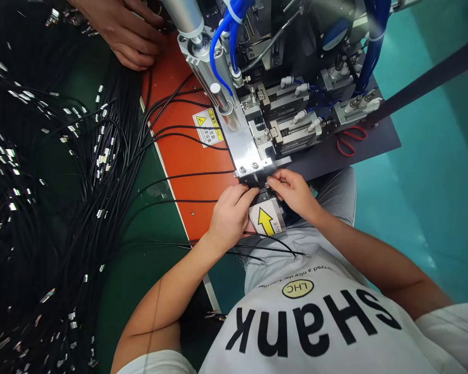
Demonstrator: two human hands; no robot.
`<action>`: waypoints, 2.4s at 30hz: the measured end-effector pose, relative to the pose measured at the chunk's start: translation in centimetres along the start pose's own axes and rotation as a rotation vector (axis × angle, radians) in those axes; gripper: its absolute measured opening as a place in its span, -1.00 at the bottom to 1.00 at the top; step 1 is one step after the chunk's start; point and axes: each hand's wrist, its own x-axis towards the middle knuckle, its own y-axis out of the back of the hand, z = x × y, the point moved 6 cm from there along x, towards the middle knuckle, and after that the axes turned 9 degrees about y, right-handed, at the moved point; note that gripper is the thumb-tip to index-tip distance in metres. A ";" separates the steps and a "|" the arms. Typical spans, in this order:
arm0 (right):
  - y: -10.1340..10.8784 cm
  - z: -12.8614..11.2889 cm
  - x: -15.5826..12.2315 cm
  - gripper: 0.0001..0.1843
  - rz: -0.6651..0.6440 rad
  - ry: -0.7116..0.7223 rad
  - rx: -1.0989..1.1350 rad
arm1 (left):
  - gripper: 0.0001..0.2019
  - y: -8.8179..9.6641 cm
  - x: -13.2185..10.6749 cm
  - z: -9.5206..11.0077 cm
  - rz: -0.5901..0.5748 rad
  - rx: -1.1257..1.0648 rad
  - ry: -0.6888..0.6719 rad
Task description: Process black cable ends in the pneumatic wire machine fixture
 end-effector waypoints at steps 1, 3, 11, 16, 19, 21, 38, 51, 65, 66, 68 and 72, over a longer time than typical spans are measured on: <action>-0.1 0.0 0.1 -0.68 0.003 -0.021 0.052 | -0.70 0.2 0.0 -0.1 0.000 -0.029 0.014; -0.4 0.2 0.1 -0.67 0.001 -0.084 0.171 | -0.71 0.6 -0.2 -0.3 -0.020 -0.075 0.064; -0.4 0.8 0.1 -0.64 0.009 -0.164 0.281 | -0.48 1.6 -4.4 -0.3 -0.034 0.204 0.134; -0.3 0.7 0.1 -0.62 -0.011 -0.164 0.207 | -0.44 1.0 -4.9 -0.4 -0.124 0.369 0.181; 0.4 0.5 -0.3 -0.55 -0.026 -0.165 0.153 | -0.43 1.2 -4.7 -0.3 -0.146 0.386 0.176; 1.1 0.5 -0.8 -0.51 -0.012 -0.154 0.152 | -0.43 1.3 -4.7 -0.3 -0.144 0.386 0.171; 5.1 2.3 -5.0 -0.63 0.065 -0.152 0.131 | -0.55 4.8 -1.7 -1.9 -0.111 0.315 0.268; 7.8 3.0 -6.8 -0.68 0.090 -0.209 0.137 | -0.73 14.6 -6.4 -18.4 -0.159 0.650 0.723; 8.9 2.8 -6.6 -0.61 0.128 -0.185 0.115 | -0.79 13.3 1.6 -18.0 0.009 0.654 0.709; 8.8 2.9 -6.5 -0.60 0.127 -0.188 0.107 | -0.79 13.1 2.1 -17.8 0.015 0.652 0.708; 8.6 3.0 -6.4 -0.59 0.125 -0.186 0.093 | -0.78 12.5 3.2 -17.6 0.022 0.646 0.704; 8.4 2.6 -6.4 -0.59 0.114 -0.169 0.080 | -0.77 12.2 3.8 -16.9 0.009 0.627 0.696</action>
